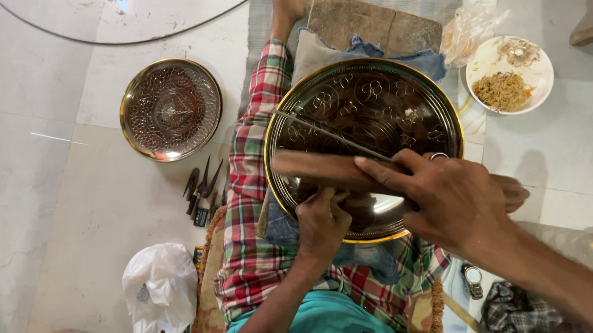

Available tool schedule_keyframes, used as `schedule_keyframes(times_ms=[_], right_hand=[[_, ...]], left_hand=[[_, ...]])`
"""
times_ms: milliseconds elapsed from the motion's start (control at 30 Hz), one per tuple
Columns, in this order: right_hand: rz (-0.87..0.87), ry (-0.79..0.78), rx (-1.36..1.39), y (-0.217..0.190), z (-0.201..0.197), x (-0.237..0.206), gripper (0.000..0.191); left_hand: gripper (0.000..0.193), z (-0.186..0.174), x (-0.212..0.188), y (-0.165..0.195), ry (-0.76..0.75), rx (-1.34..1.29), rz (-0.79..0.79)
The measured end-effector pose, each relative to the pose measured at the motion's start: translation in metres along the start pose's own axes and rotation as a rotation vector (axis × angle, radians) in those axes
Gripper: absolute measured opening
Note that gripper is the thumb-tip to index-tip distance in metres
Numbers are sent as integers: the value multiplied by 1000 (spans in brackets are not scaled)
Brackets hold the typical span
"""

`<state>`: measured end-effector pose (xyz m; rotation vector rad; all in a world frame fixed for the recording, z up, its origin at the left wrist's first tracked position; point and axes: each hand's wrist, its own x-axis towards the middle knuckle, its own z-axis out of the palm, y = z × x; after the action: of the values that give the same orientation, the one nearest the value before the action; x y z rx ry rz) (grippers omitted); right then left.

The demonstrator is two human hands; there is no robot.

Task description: The person uses a hammer and a metal tool to engrave a decorative pattern onto a large silver tray. They repeatedly strike the tool to create indentations in the metal surface, working on different sections of the tray throughout the clip.

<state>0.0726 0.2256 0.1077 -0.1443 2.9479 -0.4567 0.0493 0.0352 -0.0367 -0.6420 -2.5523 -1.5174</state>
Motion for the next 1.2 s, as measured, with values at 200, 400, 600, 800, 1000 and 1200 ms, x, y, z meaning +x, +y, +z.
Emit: schedule_keyframes(times_ms=[200, 400, 600, 800, 1000, 1200], right_hand=[[-128, 78, -121, 1, 4, -5, 102], [356, -195, 6, 19, 26, -31, 93], [457, 457, 1008, 9, 118, -87, 88], [590, 606, 1008, -13, 159, -122, 77], [624, 685, 963, -25, 146, -119, 74], [373, 684, 267, -5, 133, -105, 60]], left_hand=[[42, -2, -3, -1, -23, 38, 23], [35, -12, 7, -1, -82, -111, -69], [52, -27, 48, -16, -390, -50, 186], [41, -34, 73, -22, -619, -1, 437], [48, -27, 90, -23, -874, 84, 430], [45, -25, 91, -23, -899, 188, 467]])
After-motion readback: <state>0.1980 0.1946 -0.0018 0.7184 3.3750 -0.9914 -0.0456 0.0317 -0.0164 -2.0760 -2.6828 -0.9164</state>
